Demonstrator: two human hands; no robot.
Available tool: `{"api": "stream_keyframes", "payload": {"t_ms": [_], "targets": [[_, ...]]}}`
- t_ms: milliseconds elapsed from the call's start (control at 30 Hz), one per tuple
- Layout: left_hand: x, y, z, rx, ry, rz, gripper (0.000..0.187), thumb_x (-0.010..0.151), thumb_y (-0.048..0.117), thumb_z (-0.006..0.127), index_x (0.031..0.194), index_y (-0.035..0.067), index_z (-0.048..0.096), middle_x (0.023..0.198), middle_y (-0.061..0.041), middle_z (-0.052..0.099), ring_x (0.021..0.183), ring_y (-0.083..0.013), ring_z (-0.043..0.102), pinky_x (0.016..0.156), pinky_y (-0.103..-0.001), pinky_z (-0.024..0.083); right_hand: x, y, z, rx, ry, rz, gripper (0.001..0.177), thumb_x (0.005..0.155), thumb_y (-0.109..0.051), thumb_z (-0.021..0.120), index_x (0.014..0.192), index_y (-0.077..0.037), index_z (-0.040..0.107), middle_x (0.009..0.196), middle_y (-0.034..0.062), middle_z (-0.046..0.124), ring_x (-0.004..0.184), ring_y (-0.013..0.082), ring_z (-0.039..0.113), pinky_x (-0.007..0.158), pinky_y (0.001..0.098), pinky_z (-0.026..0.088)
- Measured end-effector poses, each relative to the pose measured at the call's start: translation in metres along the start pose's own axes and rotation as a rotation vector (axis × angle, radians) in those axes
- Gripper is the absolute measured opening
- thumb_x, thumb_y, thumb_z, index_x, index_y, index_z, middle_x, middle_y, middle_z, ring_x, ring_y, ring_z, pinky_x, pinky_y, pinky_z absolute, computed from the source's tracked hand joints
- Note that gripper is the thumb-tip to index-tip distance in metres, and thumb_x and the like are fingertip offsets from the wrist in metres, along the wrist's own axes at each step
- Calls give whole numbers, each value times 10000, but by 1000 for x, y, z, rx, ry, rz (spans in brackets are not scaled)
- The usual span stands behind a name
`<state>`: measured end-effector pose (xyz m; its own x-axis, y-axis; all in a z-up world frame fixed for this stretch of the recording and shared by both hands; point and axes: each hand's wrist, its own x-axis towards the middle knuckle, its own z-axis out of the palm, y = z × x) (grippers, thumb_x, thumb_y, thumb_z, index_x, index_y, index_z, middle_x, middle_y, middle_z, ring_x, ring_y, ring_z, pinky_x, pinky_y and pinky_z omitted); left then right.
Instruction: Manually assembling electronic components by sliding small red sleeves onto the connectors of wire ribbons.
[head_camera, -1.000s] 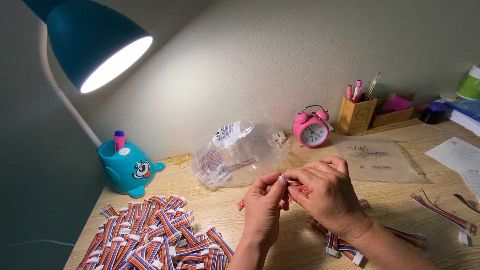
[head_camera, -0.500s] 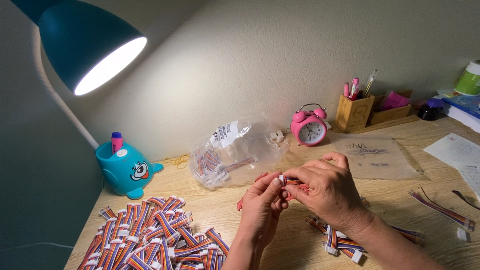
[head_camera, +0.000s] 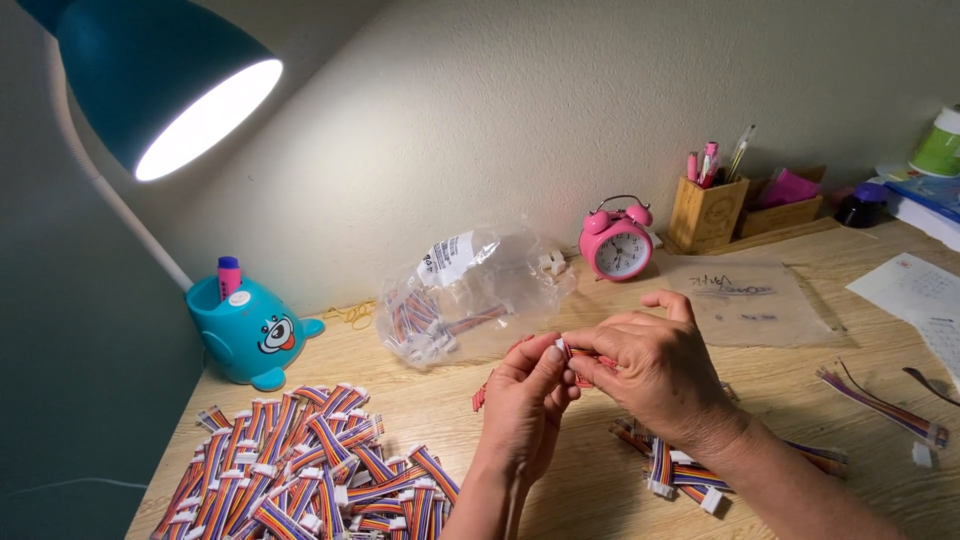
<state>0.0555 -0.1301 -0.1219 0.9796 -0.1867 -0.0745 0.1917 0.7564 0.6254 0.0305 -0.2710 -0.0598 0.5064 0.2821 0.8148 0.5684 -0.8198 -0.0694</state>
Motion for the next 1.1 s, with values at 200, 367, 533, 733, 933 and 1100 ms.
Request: {"api": "stream_keyframes", "payload": {"t_ms": [200, 367, 533, 733, 933, 1100], "targets": [[1, 3, 0, 25, -27, -20, 178, 840, -17, 692, 1010, -57, 661, 811, -144, 651, 610, -168, 606, 521, -246, 546, -1, 2, 2, -47, -8, 11, 126, 730, -288, 776, 839, -312, 717, 667, -155, 690, 687, 88, 645, 904, 392, 318], [-2, 11, 0, 81, -21, -59, 206, 822, -7, 706, 1021, -47, 670, 805, -153, 674, 640, -188, 628, 552, -259, 554, -4, 10, 4, -97, -38, 0, 144, 708, -323, 795, 838, -319, 735, 671, -107, 671, 722, 99, 643, 904, 420, 327], [9, 5, -11, 189, 22, -19, 146, 810, 0, 718, 947, -19, 670, 762, -108, 648, 587, -146, 565, 517, -245, 503, -5, 17, -5, -111, -133, -80, 317, 726, -415, 766, 1026, -321, 730, 953, -147, 736, 933, 179, 671, 991, 474, 272], [16, 18, -19, 71, 314, 56, 315, 813, 4, 696, 1120, -19, 626, 760, -120, 588, 588, -167, 558, 491, -251, 529, -16, 31, -43, 234, -589, 25, 184, 751, -305, 770, 933, -278, 780, 1010, -123, 778, 936, 83, 699, 844, 381, 376], [12, 16, -15, 32, 293, 61, 282, 819, -10, 697, 1091, -15, 624, 769, -125, 592, 631, -164, 587, 505, -254, 543, -72, 46, -34, 159, -1077, 8, 130, 779, -382, 783, 903, -414, 761, 1099, -202, 634, 988, 102, 549, 826, 363, 346], [13, 12, -16, -13, 243, 9, 366, 805, -24, 703, 1164, -48, 636, 771, -173, 631, 624, -201, 627, 595, -255, 594, -81, 48, -29, 155, -822, -76, 106, 713, -333, 818, 756, -366, 727, 949, -184, 637, 928, 123, 518, 831, 436, 287]]}}
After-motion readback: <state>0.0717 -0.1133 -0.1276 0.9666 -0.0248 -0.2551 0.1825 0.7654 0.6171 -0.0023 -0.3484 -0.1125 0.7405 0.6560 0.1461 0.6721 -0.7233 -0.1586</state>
